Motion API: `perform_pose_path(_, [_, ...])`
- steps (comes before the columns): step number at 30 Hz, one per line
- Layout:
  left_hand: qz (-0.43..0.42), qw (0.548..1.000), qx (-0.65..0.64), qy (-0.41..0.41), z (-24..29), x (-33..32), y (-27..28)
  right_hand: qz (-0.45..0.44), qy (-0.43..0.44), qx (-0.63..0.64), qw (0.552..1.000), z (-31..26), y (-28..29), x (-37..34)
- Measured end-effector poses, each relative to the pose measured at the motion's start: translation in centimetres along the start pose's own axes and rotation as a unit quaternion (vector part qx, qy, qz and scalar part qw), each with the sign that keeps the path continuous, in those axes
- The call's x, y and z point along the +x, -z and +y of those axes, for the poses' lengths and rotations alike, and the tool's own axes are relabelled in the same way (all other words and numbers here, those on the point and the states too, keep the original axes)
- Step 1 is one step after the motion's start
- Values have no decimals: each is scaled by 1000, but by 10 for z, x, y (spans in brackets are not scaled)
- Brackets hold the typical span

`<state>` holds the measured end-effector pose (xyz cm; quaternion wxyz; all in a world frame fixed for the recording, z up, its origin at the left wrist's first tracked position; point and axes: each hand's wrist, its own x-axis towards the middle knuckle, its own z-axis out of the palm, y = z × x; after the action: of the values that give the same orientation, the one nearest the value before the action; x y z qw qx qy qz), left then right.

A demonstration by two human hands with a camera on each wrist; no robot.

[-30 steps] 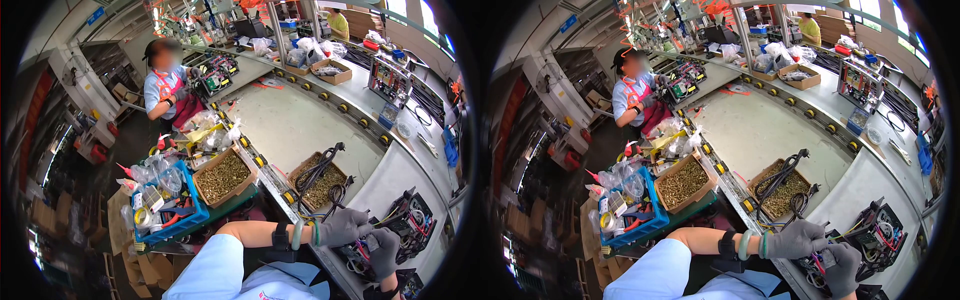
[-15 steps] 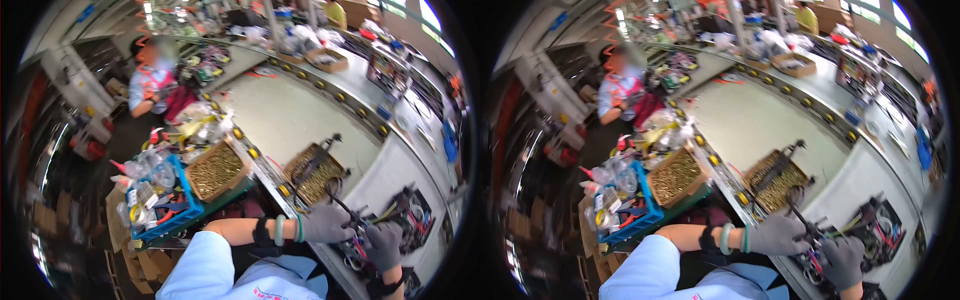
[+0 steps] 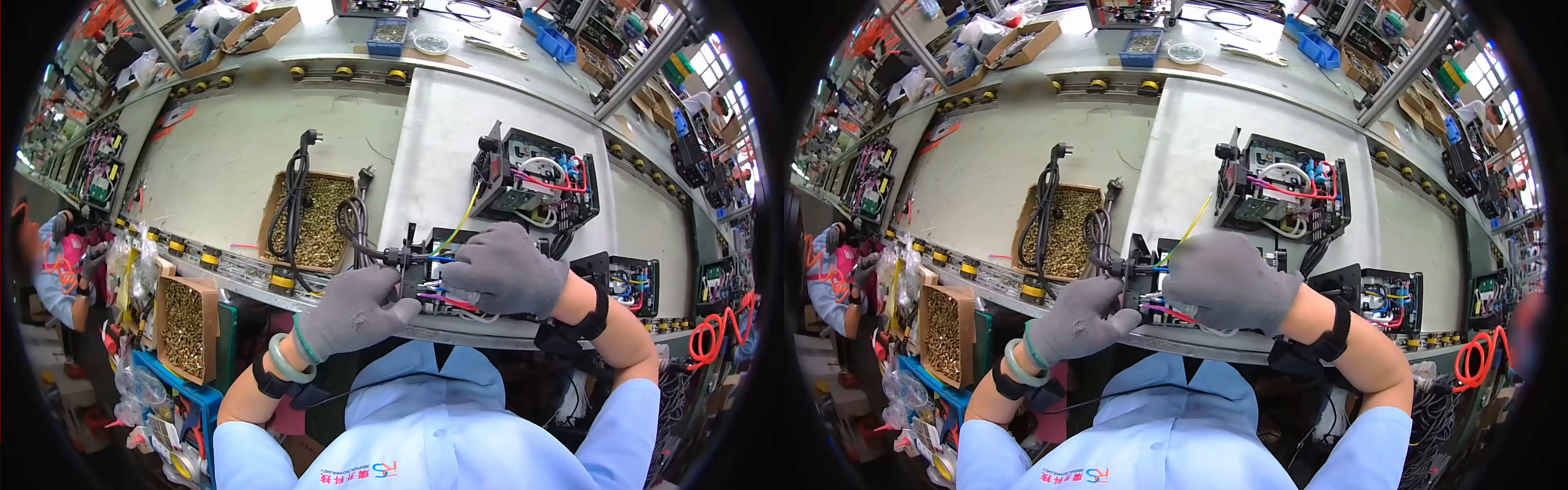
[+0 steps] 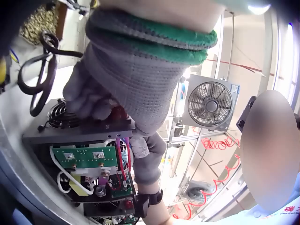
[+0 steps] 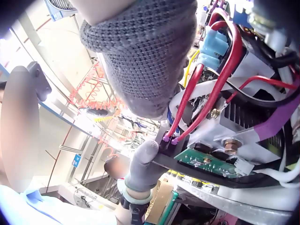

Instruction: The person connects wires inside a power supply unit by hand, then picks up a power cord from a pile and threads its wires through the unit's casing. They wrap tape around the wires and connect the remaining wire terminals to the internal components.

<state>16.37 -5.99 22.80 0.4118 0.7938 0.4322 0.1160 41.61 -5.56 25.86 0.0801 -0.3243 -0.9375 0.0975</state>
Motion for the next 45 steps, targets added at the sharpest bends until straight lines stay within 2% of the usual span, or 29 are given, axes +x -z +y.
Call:
perform_pose_path(7, [-2, 1000, -10, 18, -1, 0, -1, -45, 7, -2, 999, 3, 5, 2])
perform_pose_path(14, [-1, 1000, -12, 19, 0, 1, -1, -14, 16, -6, 1000, -2, 1, 6])
perform_pose_path(17, [18, 1000, 3, -2, -3, 1, -5, -54, 15, -29, 998, -6, 12, 14])
perform_pose_path(19, [34, 999, 7, -39, -4, 0, -5, -171, 40, -65, 982, -9, 22, 26])
perform_pose_path(22, [30, 999, 22, -36, -2, 0, -6, -192, 58, -66, 977, -8, 17, 33])
perform_pose_path(26, [58, 997, 40, -43, -7, 2, -13, -146, 51, -52, 987, -6, 3, 27])
perform_pose_path(28, [79, 992, 66, -75, -5, 5, -15, -74, 27, -18, 997, -7, -3, 25])
perform_pose_path(29, [81, 992, 67, -75, -5, 4, -16, -73, 28, -19, 997, -7, -2, 25])
perform_pose_path(31, [109, 990, 41, -83, -4, 2, -19, -174, 16, -49, 983, -11, 12, 33])
perform_pose_path(32, [114, 989, 46, -81, -4, 1, -22, -170, 21, -51, 984, -12, 14, 32])
perform_pose_path(34, [109, 993, -26, -25, -4, -5, -26, -181, -5, -72, 981, -10, 16, 31])
perform_pose_path(35, [110, 993, -21, -38, -4, -5, -25, -173, 17, -74, 982, -9, 15, 30])
perform_pose_path(37, [102, 994, -27, -36, -5, -8, -23, -58, -26, -62, 996, -12, 12, 17])
perform_pose_path(41, [144, 989, -13, -40, -8, -7, -33, -92, -29, -45, 994, -13, 11, 21])
perform_pose_path(43, [167, 984, 38, -48, -10, -4, -38, -142, -2, -91, 986, -12, 10, 25])
perform_pose_path(45, [168, 984, 46, -47, -10, -1, -39, -132, -2, -71, 989, -10, 7, 25])
